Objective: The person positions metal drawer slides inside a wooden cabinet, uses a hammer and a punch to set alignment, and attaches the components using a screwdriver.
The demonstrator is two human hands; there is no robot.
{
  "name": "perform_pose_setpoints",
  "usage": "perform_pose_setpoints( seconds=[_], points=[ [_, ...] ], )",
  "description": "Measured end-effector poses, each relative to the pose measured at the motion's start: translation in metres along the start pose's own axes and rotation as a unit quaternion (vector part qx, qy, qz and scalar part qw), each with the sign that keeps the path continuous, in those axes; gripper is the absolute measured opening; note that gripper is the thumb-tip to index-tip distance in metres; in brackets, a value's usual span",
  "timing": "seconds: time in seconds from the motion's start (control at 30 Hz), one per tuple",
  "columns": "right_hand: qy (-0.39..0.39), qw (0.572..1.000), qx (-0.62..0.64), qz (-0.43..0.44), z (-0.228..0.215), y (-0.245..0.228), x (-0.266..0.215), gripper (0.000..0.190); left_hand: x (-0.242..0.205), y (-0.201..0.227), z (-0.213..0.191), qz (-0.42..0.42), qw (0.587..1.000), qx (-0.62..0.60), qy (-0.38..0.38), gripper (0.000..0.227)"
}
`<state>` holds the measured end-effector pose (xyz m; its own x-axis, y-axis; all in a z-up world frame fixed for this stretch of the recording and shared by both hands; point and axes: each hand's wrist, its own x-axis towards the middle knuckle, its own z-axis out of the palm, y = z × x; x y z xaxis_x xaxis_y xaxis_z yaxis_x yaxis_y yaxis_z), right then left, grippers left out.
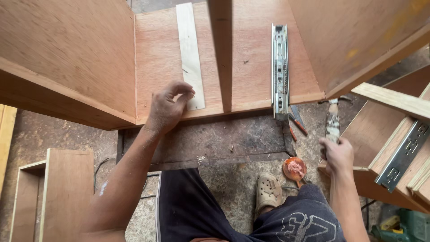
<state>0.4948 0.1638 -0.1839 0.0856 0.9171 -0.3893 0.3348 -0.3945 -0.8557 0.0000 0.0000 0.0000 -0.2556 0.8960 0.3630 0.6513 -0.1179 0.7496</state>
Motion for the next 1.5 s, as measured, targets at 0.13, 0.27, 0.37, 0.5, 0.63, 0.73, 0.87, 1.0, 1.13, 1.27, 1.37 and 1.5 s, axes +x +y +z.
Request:
perform_pose_setpoints(
  seconds=[0.13, 0.27, 0.37, 0.5, 0.63, 0.73, 0.87, 1.0, 1.13, 1.27, 1.37, 1.5],
  points=[
    [-0.046, 0.985, 0.163, 0.023, -0.028, -0.037, -0.084, 0.037, -0.005, 0.008, 0.0, 0.031, 0.999, 0.036, -0.019, 0.005],
    [-0.066, 0.961, 0.229, -0.143, -0.064, -0.062, -0.153, 0.041, 0.001, 0.013, -0.002, 0.049, 0.998, 0.026, -0.026, 0.004],
    [-0.023, 0.966, 0.148, -0.212, -0.077, -0.069, -0.178, 0.046, 0.002, 0.02, -0.004, 0.046, 0.999, 0.005, -0.017, 0.002],
    [-0.06, 0.937, 0.296, -0.173, -0.084, -0.061, -0.192, 0.05, 0.001, 0.023, -0.007, 0.013, 0.999, -0.021, -0.025, 0.002],
    [-0.169, 0.837, 0.499, -0.148, -0.106, -0.059, -0.22, 0.058, 0.003, 0.019, -0.007, 0.024, 0.999, -0.023, -0.015, 0.003],
    [-0.246, 0.827, 0.46, -0.209, -0.104, -0.073, -0.234, 0.079, -0.003, 0.02, -0.005, -0.006, 0.999, -0.029, -0.026, 0.004],
    [-0.181, 0.9, 0.343, -0.198, -0.079, -0.091, -0.258, 0.08, 0.004, 0.021, -0.006, 0.041, 0.999, -0.009, -0.019, 0.004],
    [-0.183, 0.909, 0.297, -0.229, -0.066, -0.105, -0.275, 0.06, -0.001, 0.018, -0.004, 0.032, 0.999, -0.026, -0.03, 0.004],
    [-0.168, 0.937, 0.181, -0.246, -0.044, -0.108, -0.277, 0.058, 0.004, 0.019, -0.005, 0.044, 0.999, -0.022, -0.021, 0.003],
    [-0.202, 0.95, 0.112, -0.208, -0.021, -0.109, -0.278, 0.066, 0.001, 0.02, -0.007, 0.016, 0.999, -0.026, -0.03, 0.004],
    [-0.177, 0.968, 0.08, -0.158, -0.009, -0.111, -0.286, 0.069, 0.001, 0.02, -0.008, 0.014, 0.999, -0.031, -0.032, 0.004],
    [-0.182, 0.966, 0.104, -0.154, 0.002, -0.113, -0.289, 0.069, 0.001, 0.02, -0.008, 0.029, 0.998, -0.037, -0.028, 0.003]
  ],
)
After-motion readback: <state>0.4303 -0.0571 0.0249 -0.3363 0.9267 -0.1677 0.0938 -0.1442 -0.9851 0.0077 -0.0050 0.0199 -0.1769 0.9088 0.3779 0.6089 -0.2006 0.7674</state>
